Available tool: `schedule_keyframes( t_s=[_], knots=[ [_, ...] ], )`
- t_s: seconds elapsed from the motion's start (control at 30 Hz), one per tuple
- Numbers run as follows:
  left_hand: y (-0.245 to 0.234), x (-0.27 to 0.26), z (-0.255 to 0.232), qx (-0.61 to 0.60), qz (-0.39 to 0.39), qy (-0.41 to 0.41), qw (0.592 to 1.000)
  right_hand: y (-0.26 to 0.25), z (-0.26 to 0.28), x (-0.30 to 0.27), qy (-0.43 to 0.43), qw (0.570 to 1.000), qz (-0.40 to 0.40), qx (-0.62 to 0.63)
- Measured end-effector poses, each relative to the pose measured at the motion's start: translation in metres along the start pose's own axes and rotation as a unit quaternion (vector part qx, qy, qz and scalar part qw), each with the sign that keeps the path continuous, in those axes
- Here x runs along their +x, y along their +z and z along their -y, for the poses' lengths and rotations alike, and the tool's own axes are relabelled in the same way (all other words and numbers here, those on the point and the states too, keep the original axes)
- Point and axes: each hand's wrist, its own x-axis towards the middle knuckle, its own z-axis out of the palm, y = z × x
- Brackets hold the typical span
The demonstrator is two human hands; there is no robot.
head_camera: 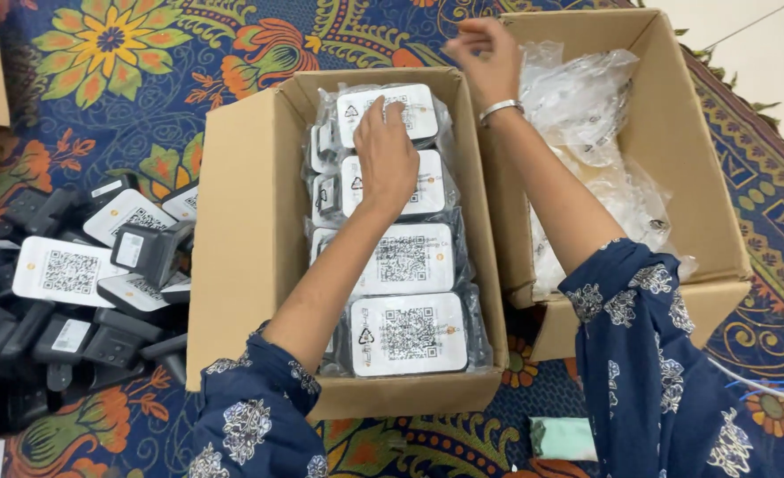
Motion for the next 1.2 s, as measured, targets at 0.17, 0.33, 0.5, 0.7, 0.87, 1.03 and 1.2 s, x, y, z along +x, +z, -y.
schedule_keyframes(
  t_s=[0.17, 0.33, 0.5, 0.7, 0.87, 1.03, 1.2],
  knots=[
    [0.002, -0.006, -0.044, -0.088, 0.040, 0.028, 0.995, -0.089, -0.060, -0.017, 0.065, 0.920, -0.104, -0.372],
    [-0.011, -0.017, -0.066, -0.112, 0.068, 0.076, 0.988, -0.131, -0.086, -0.018, -0.188, 0.666, 0.113, -0.713],
    [-0.022, -0.024, -0.054, -0.158, 0.068, 0.067, 0.983, -0.148, -0.168, 0.003, -0.257, 0.663, 0.079, -0.699],
    [-0.070, -0.027, -0.033, -0.159, 0.035, 0.035, 0.986, -0.144, 0.010, -0.014, -0.336, 0.825, 0.005, -0.455],
    [-0.112, -0.033, 0.009, -0.152, -0.023, 0.038, 0.987, -0.084, 0.136, -0.035, -0.309, 0.934, 0.044, -0.173],
    [-0.237, -0.044, 0.024, -0.066, -0.078, 0.108, 0.989, 0.017, 0.193, -0.074, -0.173, 0.929, 0.263, 0.194],
    [-0.329, -0.084, 0.051, -0.166, -0.054, -0.034, 0.984, 0.130, 0.241, -0.161, -0.006, 0.865, 0.470, 0.174]
  ],
)
